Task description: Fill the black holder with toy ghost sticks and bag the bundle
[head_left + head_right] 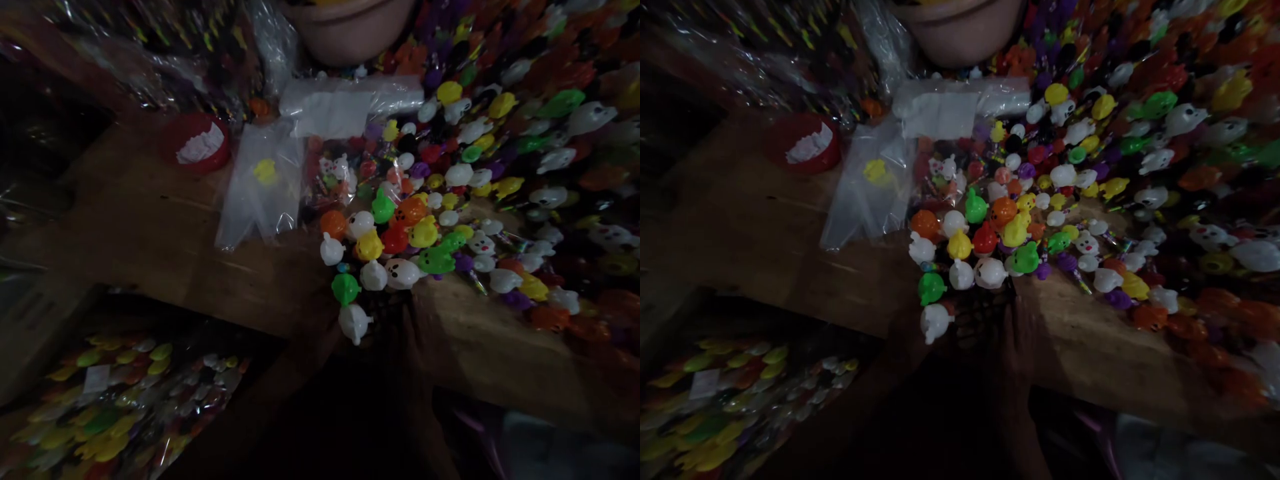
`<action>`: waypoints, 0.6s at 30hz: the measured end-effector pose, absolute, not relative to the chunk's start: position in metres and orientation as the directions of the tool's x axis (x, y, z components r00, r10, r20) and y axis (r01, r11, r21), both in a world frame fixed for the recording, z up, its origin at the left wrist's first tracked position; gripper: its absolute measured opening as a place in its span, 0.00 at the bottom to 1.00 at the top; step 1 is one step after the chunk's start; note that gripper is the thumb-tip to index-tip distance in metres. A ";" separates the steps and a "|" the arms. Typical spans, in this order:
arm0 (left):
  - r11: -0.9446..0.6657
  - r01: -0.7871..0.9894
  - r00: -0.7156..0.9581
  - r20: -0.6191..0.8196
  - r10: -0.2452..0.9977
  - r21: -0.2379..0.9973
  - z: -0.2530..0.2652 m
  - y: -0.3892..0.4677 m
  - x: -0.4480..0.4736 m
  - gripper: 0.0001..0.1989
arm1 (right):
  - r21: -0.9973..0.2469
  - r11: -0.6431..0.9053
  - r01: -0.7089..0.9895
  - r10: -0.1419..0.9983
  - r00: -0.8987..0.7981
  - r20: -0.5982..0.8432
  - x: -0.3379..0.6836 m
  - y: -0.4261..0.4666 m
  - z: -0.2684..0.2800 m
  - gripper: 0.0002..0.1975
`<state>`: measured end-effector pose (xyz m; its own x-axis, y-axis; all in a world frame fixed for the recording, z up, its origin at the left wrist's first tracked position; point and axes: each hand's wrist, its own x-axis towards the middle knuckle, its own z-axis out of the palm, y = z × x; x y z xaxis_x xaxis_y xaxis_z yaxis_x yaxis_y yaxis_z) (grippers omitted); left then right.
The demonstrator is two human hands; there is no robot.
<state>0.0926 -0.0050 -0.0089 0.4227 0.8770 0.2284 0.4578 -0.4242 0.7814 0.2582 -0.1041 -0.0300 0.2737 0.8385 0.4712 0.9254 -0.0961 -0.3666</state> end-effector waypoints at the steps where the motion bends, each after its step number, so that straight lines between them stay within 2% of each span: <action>1: -0.444 0.447 0.433 0.246 0.867 0.776 -0.007 -0.004 0.092 0.10 | -0.363 -0.098 0.926 0.840 0.273 0.469 0.258 -0.104 -0.030 0.36; 11: -0.409 0.500 0.388 0.226 0.894 0.763 -0.022 -0.009 0.094 0.10 | -0.358 -0.054 0.932 0.820 0.246 0.517 0.260 -0.101 -0.031 0.35; 14: -0.425 0.513 0.359 0.263 0.895 0.746 -0.018 -0.011 0.093 0.10 | -0.348 -0.063 0.935 0.798 0.257 0.546 0.259 -0.100 -0.033 0.35; 18: -0.479 0.555 0.327 0.350 0.878 0.681 -0.003 -0.017 0.072 0.13 | -0.410 -0.083 0.908 0.785 0.314 0.535 0.250 -0.101 -0.032 0.32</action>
